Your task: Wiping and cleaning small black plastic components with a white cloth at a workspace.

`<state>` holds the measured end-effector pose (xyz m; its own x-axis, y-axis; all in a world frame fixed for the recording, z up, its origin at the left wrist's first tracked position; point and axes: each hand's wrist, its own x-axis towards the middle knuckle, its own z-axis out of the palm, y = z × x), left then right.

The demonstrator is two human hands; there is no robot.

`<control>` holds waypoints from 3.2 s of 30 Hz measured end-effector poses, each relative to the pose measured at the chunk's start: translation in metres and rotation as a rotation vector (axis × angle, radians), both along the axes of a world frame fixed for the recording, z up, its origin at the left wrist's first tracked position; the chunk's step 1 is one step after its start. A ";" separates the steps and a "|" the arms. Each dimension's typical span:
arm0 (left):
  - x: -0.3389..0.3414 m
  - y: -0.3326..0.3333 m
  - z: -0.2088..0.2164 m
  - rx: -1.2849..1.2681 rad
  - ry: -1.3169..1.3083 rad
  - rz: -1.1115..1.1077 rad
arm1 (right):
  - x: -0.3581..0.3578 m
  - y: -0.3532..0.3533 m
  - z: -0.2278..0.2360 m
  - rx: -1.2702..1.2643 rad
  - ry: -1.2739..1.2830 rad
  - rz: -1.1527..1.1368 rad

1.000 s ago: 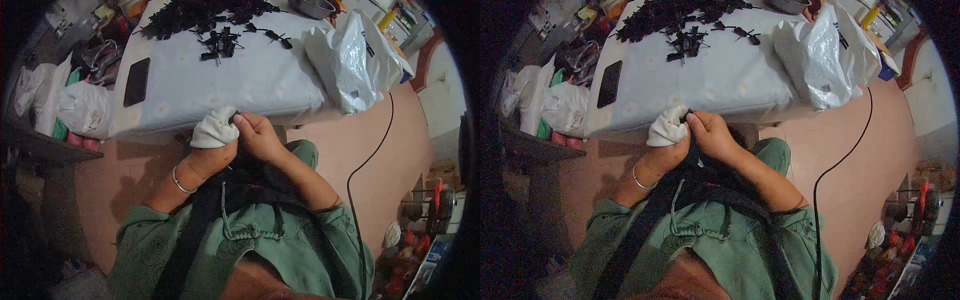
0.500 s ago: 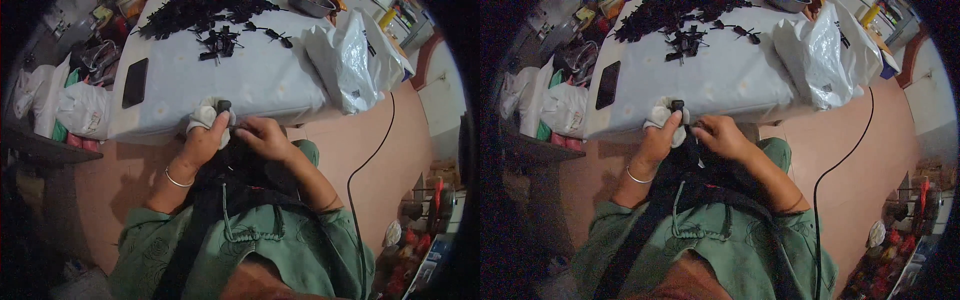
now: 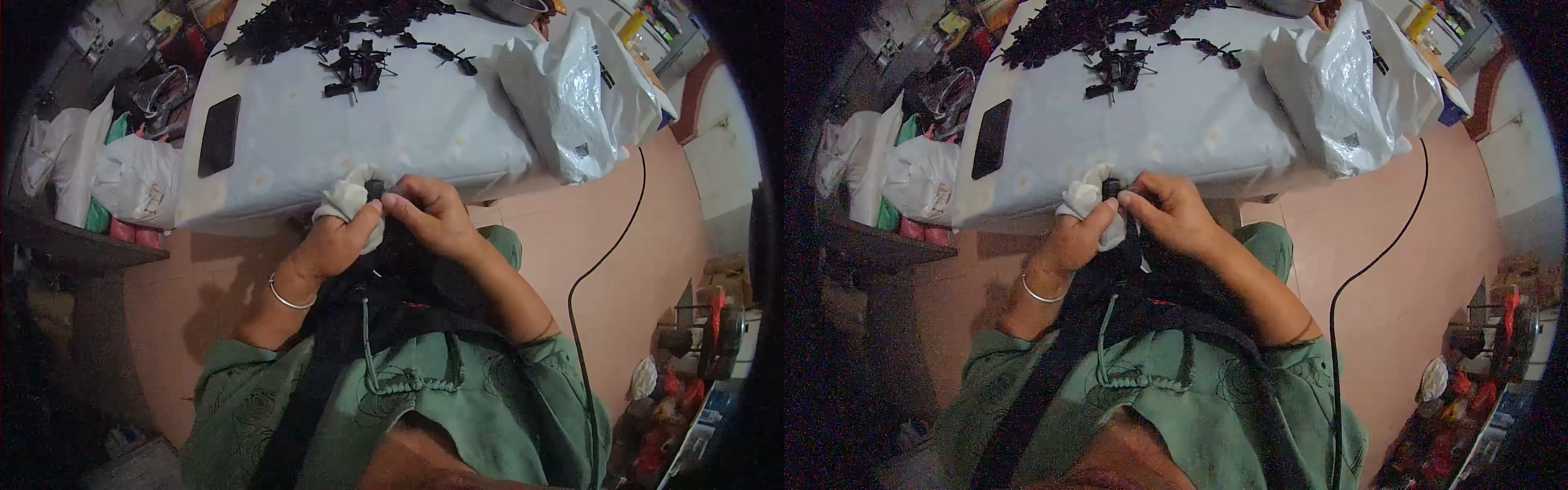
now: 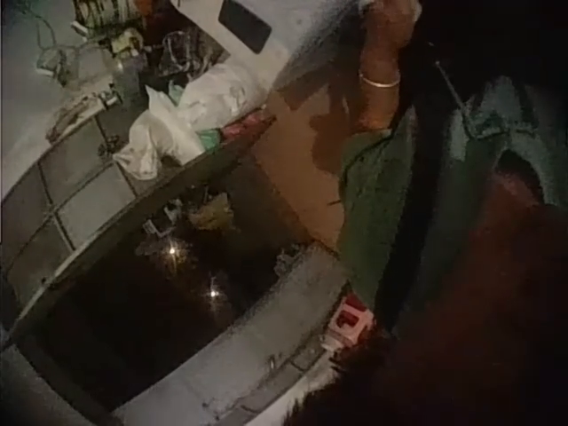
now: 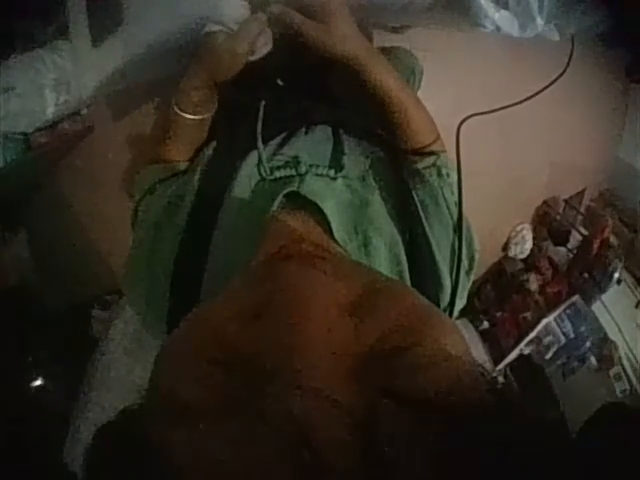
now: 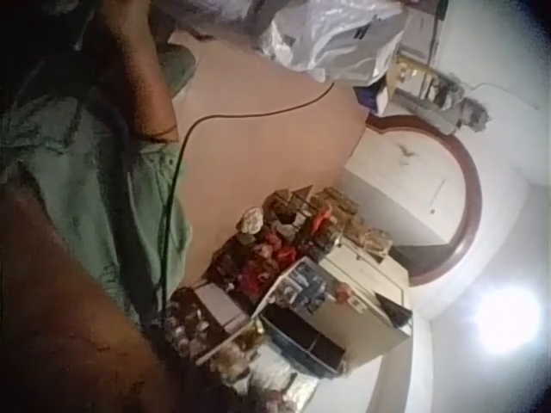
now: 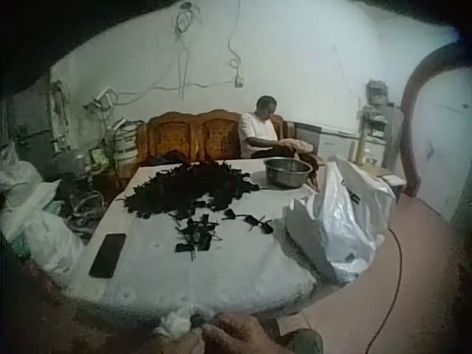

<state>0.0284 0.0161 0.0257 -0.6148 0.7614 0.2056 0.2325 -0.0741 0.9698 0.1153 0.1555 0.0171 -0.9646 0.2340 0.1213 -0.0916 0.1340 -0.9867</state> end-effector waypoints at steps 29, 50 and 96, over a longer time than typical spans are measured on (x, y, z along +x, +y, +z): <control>-0.094 0.042 0.032 -0.225 0.919 0.346 | 0.015 0.031 -0.024 0.256 -0.073 -0.183; -0.107 0.087 0.010 0.010 0.926 0.007 | -0.002 0.067 -0.004 0.624 0.042 -0.554; 0.018 -0.030 0.017 0.228 -0.040 -0.276 | 0.050 -0.056 0.052 0.726 0.448 -0.152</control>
<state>0.0469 -0.0134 0.0423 -0.4035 0.8371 0.3694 0.1358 -0.3445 0.9289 0.1649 0.0990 0.0693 -0.7548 0.0735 0.6519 -0.3816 0.7590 -0.5275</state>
